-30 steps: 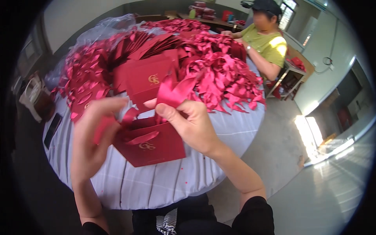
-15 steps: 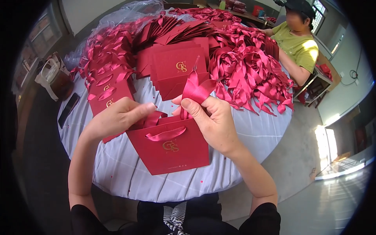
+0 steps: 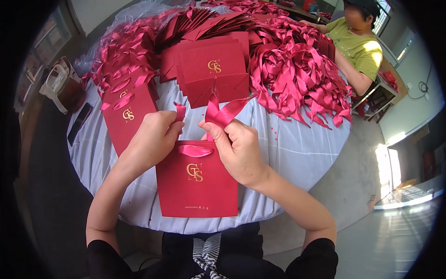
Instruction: The person assembles gift bags by threading ribbon handles through the holes of paper bags and stacking the finished bags on the table by hand.
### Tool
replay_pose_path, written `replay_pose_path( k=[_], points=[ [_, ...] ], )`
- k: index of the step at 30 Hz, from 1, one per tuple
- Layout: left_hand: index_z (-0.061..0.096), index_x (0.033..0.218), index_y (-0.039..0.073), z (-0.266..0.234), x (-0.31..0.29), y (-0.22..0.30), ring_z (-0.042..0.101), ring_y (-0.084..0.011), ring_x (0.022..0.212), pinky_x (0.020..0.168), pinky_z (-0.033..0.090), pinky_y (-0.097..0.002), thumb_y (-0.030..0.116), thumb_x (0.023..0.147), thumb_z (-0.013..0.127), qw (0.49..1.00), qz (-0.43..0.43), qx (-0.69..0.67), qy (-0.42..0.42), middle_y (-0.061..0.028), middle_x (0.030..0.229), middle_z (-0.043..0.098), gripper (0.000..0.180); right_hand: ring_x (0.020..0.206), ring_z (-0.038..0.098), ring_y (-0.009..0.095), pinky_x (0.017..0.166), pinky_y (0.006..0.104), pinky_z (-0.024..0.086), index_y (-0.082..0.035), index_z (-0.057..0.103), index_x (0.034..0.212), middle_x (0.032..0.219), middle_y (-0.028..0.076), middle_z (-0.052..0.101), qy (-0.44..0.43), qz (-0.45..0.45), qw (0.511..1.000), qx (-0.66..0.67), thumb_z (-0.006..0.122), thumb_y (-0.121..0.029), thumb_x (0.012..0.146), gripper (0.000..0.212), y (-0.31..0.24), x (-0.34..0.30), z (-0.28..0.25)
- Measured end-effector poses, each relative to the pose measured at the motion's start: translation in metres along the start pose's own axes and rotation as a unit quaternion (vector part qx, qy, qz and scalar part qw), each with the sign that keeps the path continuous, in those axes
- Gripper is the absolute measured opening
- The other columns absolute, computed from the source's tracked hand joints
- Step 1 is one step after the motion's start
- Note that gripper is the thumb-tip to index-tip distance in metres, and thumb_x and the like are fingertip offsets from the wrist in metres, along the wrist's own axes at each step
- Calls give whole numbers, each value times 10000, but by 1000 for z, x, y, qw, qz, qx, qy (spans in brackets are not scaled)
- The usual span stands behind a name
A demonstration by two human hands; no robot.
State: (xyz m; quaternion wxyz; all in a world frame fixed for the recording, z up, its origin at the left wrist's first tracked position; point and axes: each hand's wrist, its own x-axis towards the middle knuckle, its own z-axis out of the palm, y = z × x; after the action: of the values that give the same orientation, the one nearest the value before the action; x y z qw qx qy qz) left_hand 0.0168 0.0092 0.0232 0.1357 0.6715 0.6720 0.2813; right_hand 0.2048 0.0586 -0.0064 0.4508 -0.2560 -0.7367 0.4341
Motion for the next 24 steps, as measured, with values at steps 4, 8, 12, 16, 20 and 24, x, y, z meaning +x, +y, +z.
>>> replay_pose_path(
  k=[4,8,12,16,20,24],
  points=[
    [549,815,-78,16,-9,-13,601,-437,793,693,461,-480,91,879,569,998,-18,54,22,-272,836,611,182,697,649,126,640,251,508,33,665,1004,778,93,687,-9,-85,996,-37,548,-110,968,188,5,-6,10],
    [558,847,-94,12,-8,-15,603,-470,830,727,500,-493,45,869,549,997,-4,68,41,-301,876,598,141,698,643,116,638,251,505,33,668,1003,766,84,683,-19,-71,995,-68,544,-115,972,195,6,-6,8],
    [557,782,-41,-19,-16,-21,592,-414,748,647,457,-483,298,913,590,976,-23,152,151,-230,789,589,364,681,633,117,619,248,496,34,665,975,752,82,672,3,7,1000,-25,557,-130,965,196,5,-7,2],
    [601,672,-42,-39,-41,-23,599,-274,544,549,464,-376,421,974,484,986,-165,-22,-17,-139,592,596,565,694,597,58,623,211,481,24,646,1011,763,41,661,-16,59,998,6,515,-174,996,237,8,0,-1],
    [653,821,-49,-30,-52,-30,587,-142,562,578,475,-270,496,986,430,911,-224,-298,-176,-86,699,639,612,692,597,59,624,211,482,19,649,1014,760,38,658,-30,56,997,34,520,-197,995,251,8,0,1],
    [582,1138,-26,-6,-51,-33,614,-105,935,826,491,-259,387,960,552,834,-249,-461,-174,-44,1020,649,450,695,598,60,633,208,481,18,650,1020,763,42,659,-42,52,997,36,529,-206,992,256,9,2,0]
  ],
)
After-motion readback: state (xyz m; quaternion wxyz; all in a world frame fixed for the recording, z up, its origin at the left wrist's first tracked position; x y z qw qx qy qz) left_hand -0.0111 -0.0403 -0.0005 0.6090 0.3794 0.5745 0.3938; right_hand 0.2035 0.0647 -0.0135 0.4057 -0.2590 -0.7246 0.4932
